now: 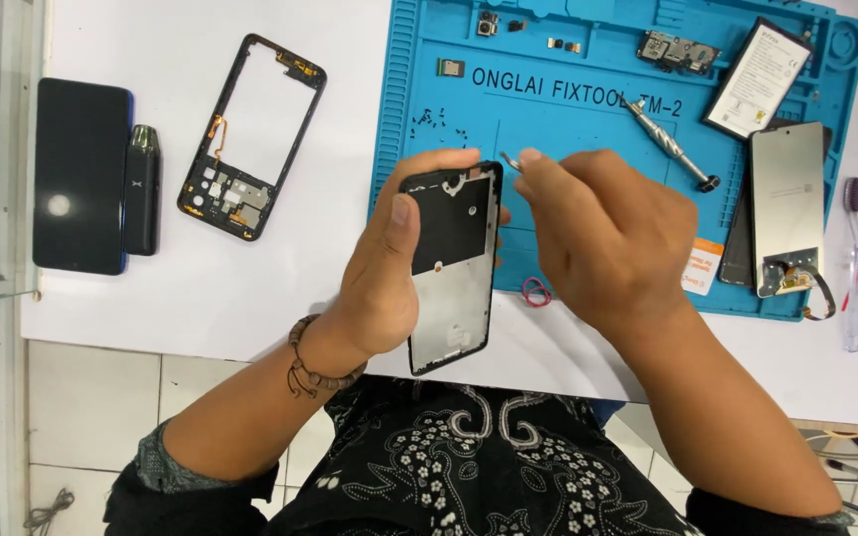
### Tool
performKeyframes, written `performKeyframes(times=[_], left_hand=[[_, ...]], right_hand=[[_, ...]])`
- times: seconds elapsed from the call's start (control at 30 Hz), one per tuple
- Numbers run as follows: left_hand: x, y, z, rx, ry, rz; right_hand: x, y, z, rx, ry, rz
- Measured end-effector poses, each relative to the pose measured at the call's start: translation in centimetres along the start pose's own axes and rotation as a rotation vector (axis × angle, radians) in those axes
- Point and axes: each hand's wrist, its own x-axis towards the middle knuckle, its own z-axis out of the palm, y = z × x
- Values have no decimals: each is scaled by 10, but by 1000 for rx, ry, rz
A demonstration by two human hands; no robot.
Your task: Repairing a mobile phone by prying open the case, inspecting internal parts, and applying adhesive for reassembly.
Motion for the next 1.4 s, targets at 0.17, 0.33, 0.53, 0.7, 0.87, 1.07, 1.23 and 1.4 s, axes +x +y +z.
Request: performKeyframes(times=[0.17,0.33,0.53,0.7,0.87,1.07,1.23,1.4], left_hand=[[2,4,-5,-227,-15,-21],[0,0,-5,-393,-65,-72],[-8,21,-10,-402,-48,30],[-9,44,-21,-360,25,103],[-12,40,-15,-447,102,205],[-17,28,7,-432,315,485],[-21,8,27,-466,357,665],[-32,4,27,-349,468,750]], right_hand=[[-23,-4,-36,374,41,371],[-53,-6,-59,420,-31,600],[-50,-25,-60,445,-542,510],[-40,-67,-43,759,-808,190],[-41,-56,-49,591,-693,276],[-24,-41,-63,572,-524,550],[2,-45,-63,795,-558,741],[7,-40,-57,910,-577,887]])
